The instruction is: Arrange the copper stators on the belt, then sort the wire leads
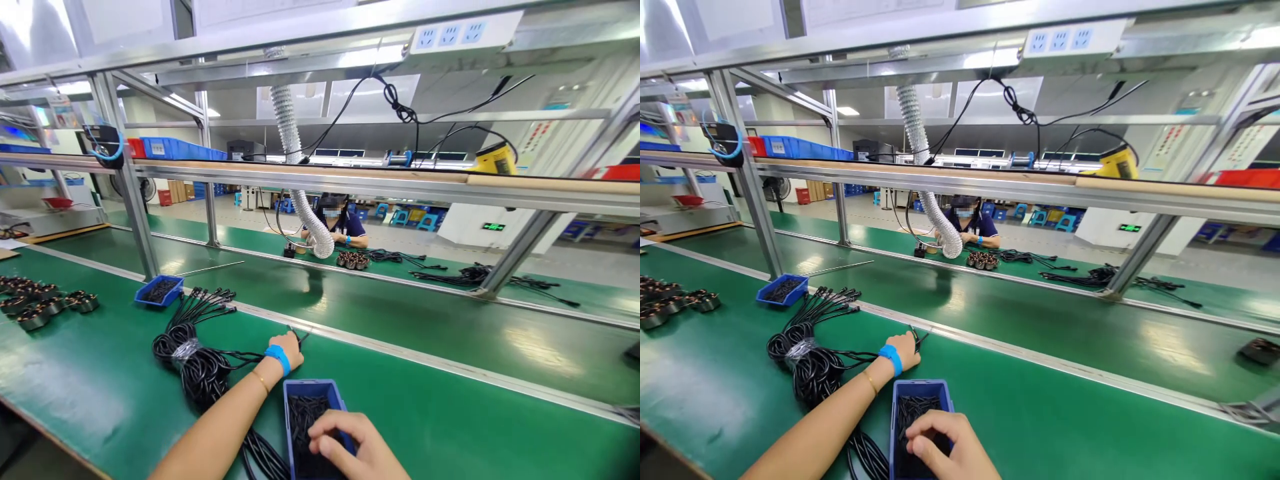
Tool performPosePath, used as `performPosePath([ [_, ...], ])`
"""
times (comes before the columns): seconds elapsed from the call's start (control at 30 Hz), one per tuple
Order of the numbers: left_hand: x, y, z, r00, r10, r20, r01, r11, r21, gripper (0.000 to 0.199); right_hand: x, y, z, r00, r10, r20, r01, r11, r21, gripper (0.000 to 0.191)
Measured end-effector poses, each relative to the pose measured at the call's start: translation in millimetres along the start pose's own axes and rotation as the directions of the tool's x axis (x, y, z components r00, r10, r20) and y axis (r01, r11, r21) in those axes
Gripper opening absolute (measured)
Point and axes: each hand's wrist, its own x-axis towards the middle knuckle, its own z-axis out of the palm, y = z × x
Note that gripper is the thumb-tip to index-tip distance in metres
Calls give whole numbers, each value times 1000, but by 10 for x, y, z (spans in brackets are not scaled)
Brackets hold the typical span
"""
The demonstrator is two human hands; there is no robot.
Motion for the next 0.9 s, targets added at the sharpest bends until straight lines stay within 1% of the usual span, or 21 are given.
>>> performPosePath([
  [0.07,113,131,-9,999,46,10,-45,998,-49,33,53,-17,1,999,2,-37,-1,1000,6,37],
  [0.13,138,215,-93,992,124,-1,-124,986,-111,32,129,28,-27,993,-6,-115,9,1000,27,44],
  [0.2,61,244,-238,974,224,-37,-227,958,-177,28,209,138,-73,968,18,-252,1,997,75,52],
  [0.23,-17,240,-322,958,281,-61,-288,935,-209,26,245,207,-96,941,42,-335,-6,994,110,56],
  [0.27,-121,225,-406,935,344,-81,-353,905,-238,27,278,278,-113,908,75,-412,-12,988,153,60],
  [0.3,-245,203,-483,907,410,-95,-420,868,-263,30,306,342,-122,881,105,-461,-10,979,205,63],
  [0.33,-382,174,-548,872,480,-98,-486,826,-285,34,327,395,-120,869,121,-480,12,964,265,66],
  [0.37,-523,143,-596,830,551,-86,-548,777,-308,34,341,430,-106,876,111,-469,58,942,331,68],
  [0.43,-775,86,-625,731,681,-41,-638,661,-395,32,348,445,-47,916,23,-400,176,874,452,67],
  [0.47,-871,66,-603,697,717,-5,-636,615,-467,33,342,430,-7,927,-35,-375,230,841,489,63],
  [0.5,-940,53,-557,683,730,27,-601,582,-548,35,332,407,36,923,-92,-375,282,822,494,57],
  [0.53,-982,48,-490,689,723,54,-539,561,-628,39,319,382,79,904,-137,-404,329,828,454,47],
  [0.57,-1001,50,-408,712,698,73,-463,545,-699,43,306,360,119,869,-187,-459,373,856,357,35],
  [0.6,-999,56,-318,744,663,81,-392,531,-751,47,294,345,153,813,-254,-523,411,888,207,25],
  [0.63,-984,62,-227,776,626,70,-341,510,-790,51,285,339,181,743,-341,-576,432,901,24,20],
  [0.67,-961,67,-142,803,594,43,-317,487,-814,53,280,339,200,676,-435,-595,435,887,-154,22],
  [0.7,-936,69,-67,823,567,15,-310,471,-826,55,279,343,210,619,-516,-593,433,853,-290,27],
  [0.73,-913,65,-5,833,553,-4,-312,464,-829,56,282,347,212,583,-563,-586,433,825,-362,30],
  [0.77,-893,56,42,836,549,-16,-316,458,-831,57,288,347,207,574,-569,-588,440,821,-365,32],
  [0.8,-880,44,76,830,557,-19,-316,443,-839,58,295,341,195,591,-538,-601,448,839,-310,33],
  [0.9,-878,-4,120,788,615,-3,-283,358,-890,58,306,289,151,682,-361,-636,421,905,-62,30],
])
